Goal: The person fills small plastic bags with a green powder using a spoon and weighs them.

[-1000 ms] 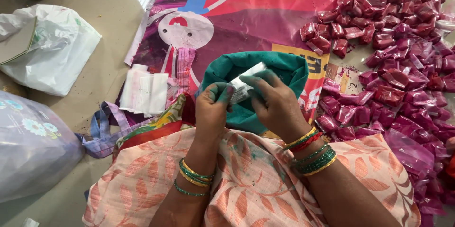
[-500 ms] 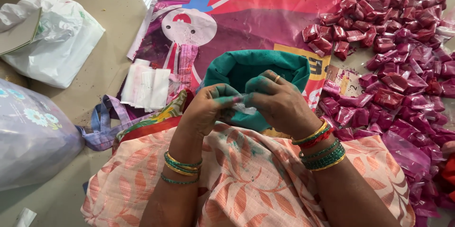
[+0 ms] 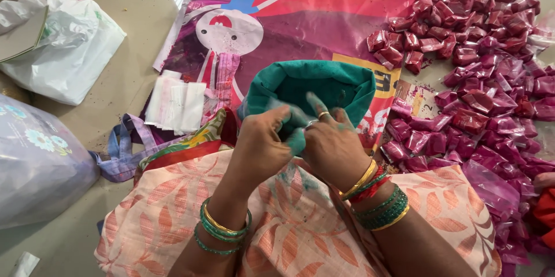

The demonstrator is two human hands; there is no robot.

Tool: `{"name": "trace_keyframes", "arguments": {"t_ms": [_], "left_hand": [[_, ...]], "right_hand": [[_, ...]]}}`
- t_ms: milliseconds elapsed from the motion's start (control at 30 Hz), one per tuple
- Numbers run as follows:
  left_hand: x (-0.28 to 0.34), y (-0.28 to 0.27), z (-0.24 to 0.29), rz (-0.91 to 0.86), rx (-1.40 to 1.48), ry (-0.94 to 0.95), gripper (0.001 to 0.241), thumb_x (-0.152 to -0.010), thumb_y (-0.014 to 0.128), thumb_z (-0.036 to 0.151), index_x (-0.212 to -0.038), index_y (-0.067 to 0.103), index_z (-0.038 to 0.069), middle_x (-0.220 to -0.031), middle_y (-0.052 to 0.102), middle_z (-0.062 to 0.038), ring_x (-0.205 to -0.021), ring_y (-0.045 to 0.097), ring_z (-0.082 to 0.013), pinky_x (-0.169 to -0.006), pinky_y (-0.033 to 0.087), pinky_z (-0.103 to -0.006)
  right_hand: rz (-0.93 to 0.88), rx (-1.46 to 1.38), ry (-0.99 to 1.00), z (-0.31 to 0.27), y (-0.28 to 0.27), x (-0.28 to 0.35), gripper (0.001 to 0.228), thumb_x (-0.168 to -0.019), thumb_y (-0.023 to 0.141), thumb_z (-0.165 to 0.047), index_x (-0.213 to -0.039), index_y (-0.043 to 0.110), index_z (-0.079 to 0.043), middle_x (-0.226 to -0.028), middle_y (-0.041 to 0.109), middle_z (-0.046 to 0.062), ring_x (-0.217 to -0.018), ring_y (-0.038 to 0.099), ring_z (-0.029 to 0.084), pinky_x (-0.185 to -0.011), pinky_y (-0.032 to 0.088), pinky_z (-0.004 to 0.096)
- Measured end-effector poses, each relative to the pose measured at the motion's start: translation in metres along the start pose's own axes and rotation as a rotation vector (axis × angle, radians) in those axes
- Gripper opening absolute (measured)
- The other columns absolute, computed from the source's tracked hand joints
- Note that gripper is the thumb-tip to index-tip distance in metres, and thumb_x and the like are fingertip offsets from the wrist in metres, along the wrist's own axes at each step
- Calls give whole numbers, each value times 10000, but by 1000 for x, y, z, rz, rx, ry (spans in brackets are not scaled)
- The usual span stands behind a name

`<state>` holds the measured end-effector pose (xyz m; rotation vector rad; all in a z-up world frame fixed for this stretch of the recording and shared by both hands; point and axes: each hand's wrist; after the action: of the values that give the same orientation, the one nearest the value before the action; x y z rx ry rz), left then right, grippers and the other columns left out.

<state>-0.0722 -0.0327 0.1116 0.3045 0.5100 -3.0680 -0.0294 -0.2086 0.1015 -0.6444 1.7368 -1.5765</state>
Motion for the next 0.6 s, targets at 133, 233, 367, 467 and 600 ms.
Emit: {"name": "trace_keyframes", "arguments": {"t_ms": [133,233,367,467,600], "left_hand": [[-11,-18,8,-91,189,122,282,-892,820,126,-1154,718,106,-1163,672,-137,-1025,712,-173,-869,620,-312],[-16,-20,-6,-21,-450,563,876,-623,891,247,-1418,550,110,-1413,566,-184,-1364,453,-397,-1108,335,-505],[-20,-5,-34,-253,-608,436,953,-612,853,142,-1474,449,184,-1374,612,-157,-1412,427,-366,-1187,238,-543],[-25,0,-43,-328,-419,234,897,-646,846,119,-1451,457,192,-1249,664,-141,-1273,535,-361,-1100,374,-499],[-30,6,-73,-347,131,68,724,-759,806,56,-1402,490,157,-1171,736,-121,-1090,744,-249,-924,581,-343]], "right_hand": [[393,41,-143,5,-3,3,554,-668,668,-545,-1184,687,-346,-1295,663,65,-1389,409,439,-991,377,612],[240,26,-200,12,-3,3,539,-739,718,-525,-1255,723,-368,-1440,625,103,-1344,472,452,-966,430,539],[-239,-169,-153,17,-4,-1,258,-808,726,-289,-1062,741,-335,-1173,669,7,-1192,549,347,-920,457,506],[-320,-168,-131,24,-5,-5,351,-773,688,-111,-1044,747,-324,-1103,683,-8,-1154,591,288,-952,463,502],[-136,-368,-165,34,-19,-17,358,-755,720,-72,-1079,739,-222,-963,679,23,-1025,609,330,-908,505,460]]}}
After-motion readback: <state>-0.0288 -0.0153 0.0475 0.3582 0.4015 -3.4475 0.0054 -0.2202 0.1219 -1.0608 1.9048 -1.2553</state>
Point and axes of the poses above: each hand's wrist, its own x-axis away from the middle knuckle, its own y-axis out of the palm, z = x × y
